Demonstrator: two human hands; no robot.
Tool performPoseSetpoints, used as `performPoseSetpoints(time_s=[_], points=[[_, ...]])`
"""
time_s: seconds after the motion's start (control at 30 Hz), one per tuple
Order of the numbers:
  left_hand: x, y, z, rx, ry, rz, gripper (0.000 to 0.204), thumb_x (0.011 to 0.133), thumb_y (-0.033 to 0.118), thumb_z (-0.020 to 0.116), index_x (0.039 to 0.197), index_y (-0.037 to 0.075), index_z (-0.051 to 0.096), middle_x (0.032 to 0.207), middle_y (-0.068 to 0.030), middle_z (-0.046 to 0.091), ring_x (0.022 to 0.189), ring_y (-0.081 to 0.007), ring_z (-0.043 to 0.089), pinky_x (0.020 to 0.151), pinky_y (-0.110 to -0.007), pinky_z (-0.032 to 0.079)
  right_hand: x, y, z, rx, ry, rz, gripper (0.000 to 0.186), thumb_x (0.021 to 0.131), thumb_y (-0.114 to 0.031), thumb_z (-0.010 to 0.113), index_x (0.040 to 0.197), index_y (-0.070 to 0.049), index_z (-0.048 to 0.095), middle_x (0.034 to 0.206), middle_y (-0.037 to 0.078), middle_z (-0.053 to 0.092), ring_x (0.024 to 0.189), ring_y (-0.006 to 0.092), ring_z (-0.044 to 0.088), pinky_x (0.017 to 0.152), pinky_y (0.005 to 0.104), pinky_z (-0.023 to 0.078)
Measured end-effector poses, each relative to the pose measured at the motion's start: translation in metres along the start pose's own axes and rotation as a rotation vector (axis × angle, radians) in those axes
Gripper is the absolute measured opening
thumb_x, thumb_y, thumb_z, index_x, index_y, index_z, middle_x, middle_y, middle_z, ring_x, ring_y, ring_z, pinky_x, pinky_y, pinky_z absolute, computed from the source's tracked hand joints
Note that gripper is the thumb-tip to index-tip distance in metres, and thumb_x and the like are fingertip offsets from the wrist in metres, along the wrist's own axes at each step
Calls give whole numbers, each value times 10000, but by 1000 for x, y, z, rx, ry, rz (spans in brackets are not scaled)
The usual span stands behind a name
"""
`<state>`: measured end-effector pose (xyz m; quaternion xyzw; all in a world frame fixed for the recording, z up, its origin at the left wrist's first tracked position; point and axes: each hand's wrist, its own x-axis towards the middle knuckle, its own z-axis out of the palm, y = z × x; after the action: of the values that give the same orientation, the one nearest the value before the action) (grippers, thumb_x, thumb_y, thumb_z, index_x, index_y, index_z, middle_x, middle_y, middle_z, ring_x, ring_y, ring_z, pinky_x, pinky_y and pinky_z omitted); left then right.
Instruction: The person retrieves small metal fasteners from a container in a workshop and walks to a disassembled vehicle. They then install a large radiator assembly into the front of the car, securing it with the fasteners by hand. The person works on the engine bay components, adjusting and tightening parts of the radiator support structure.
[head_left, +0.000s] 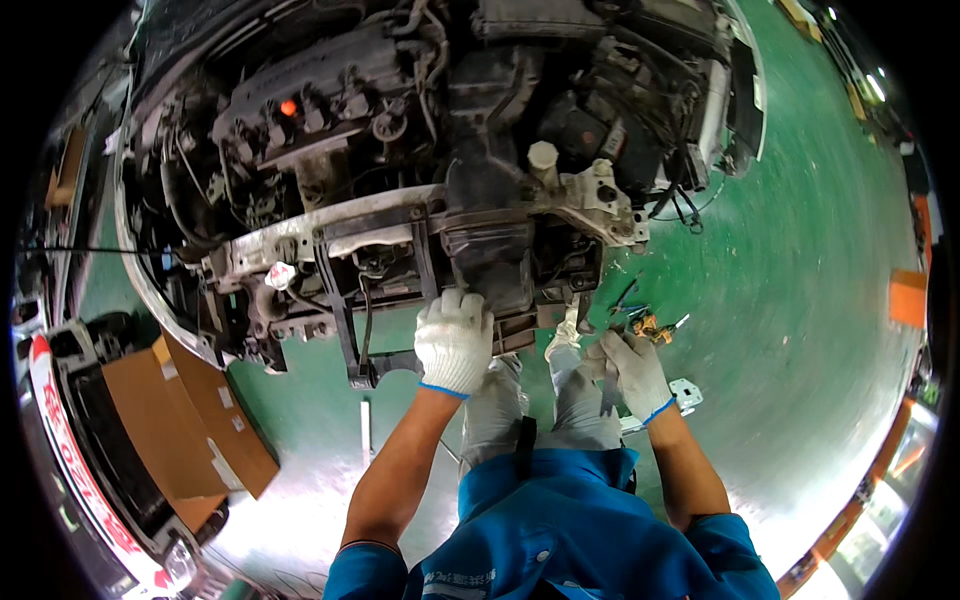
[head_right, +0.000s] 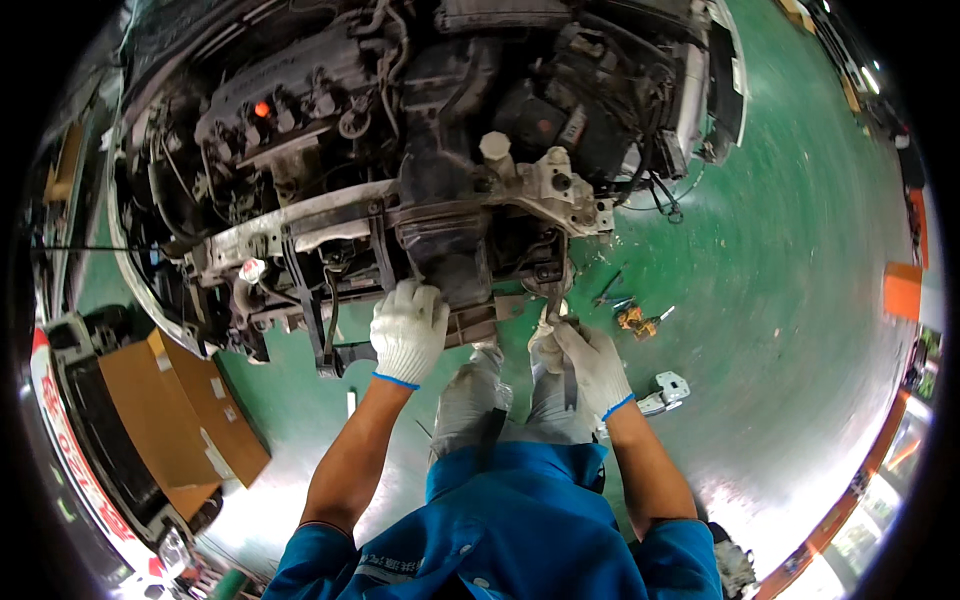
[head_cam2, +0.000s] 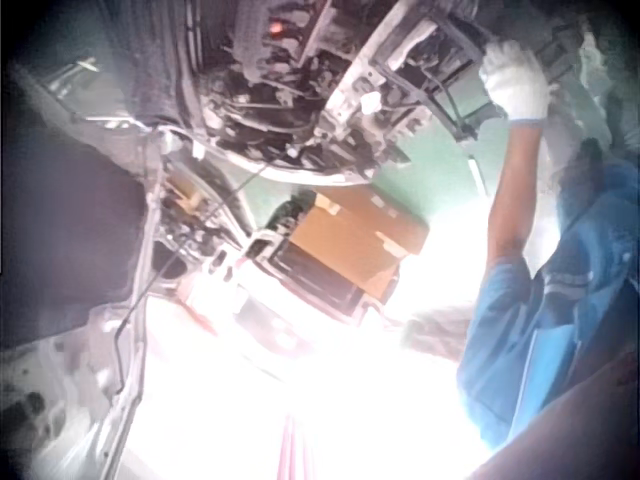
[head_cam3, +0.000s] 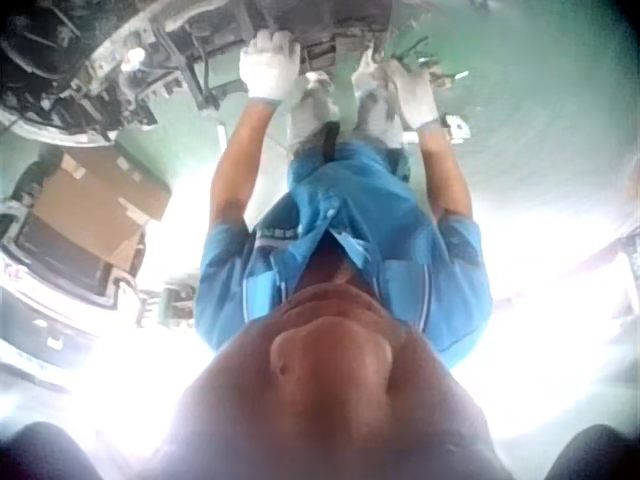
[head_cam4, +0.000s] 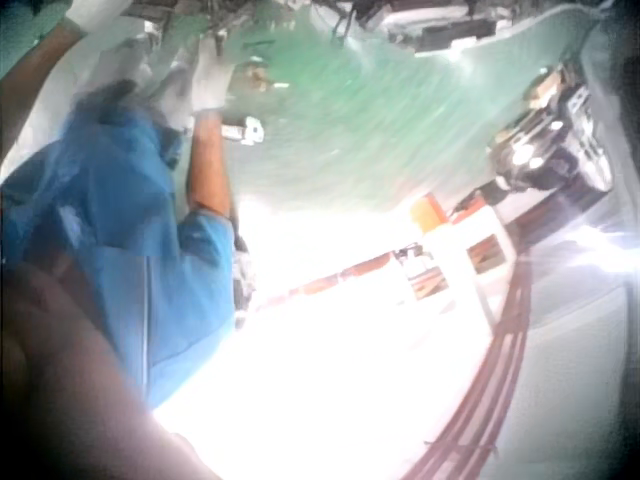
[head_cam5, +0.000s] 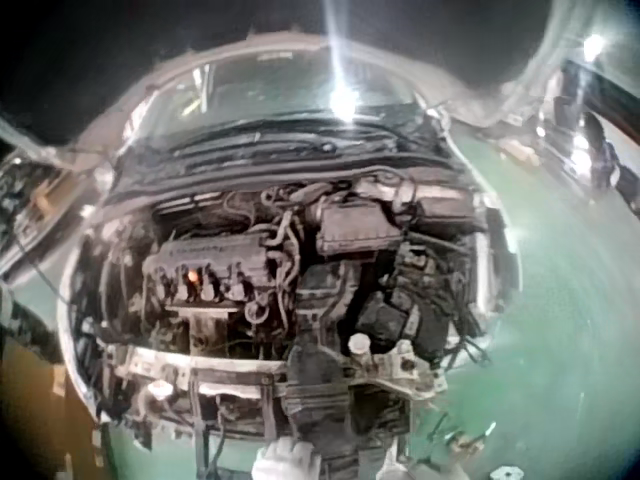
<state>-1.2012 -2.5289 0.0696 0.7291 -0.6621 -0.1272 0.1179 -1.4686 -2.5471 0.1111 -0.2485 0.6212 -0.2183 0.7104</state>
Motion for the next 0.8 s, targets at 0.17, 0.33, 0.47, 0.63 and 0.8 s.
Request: performPoseSetpoints(time_s=[0.17, 0.33, 0.47, 0.63, 0.8], points=[[-10, 10, -2, 69, 38, 281, 206, 801, 225, 722, 973, 127, 665, 966, -87, 630, 915, -299, 633, 843, -460, 493, -7, 54, -57, -325, 103, -103, 343, 996, -268, 572, 1075, 57, 646, 879, 94, 698, 745, 139, 623, 638, 299, 493], [-16, -2, 4, 45, -29, 201, 249, 803, 245, 719, 1016, 129, 664, 983, -98, 621, 960, -309, 626, 858, -455, 502, 14, 170, -145, -176, 220, 41, 349, 981, -258, 579, 1139, 35, 684, 758, 37, 630, 619, 114, 529, 548, 297, 430], [-28, 14, -1, 97, -50, 185, 319, 812, 232, 709, 1106, 116, 661, 1058, -119, 634, 962, -334, 636, 840, -463, 512, -1, 257, -213, -83, 309, 289, 277, 932, -267, 609, 977, -2, 671, 680, -1, 526, 542, 92, 465, 455, 269, 349], [-86, 27, 1, -246, -170, -97, 345, 903, 265, 686, 1204, 103, 639, 1170, -144, 651, 1009, -375, 644, 913, -451, 514, -23, 288, -246, 15, 306, 380, 231, 948, -272, 600, 844, -70, 559, 681, 11, 529, 530, 101, 470, 435, 262, 324], [-129, 27, 76, -1750, -212, -967, 475, 948, 344, 702, 1355, 162, 539, 1277, -110, 597, 1202, -322, 565, 995, -453, 482, -20, 288, -242, 7, 234, 304, 299, 967, -348, 624, 850, -75, 593, 694, 15, 564, 479, 109, 448, 428, 273, 333]])
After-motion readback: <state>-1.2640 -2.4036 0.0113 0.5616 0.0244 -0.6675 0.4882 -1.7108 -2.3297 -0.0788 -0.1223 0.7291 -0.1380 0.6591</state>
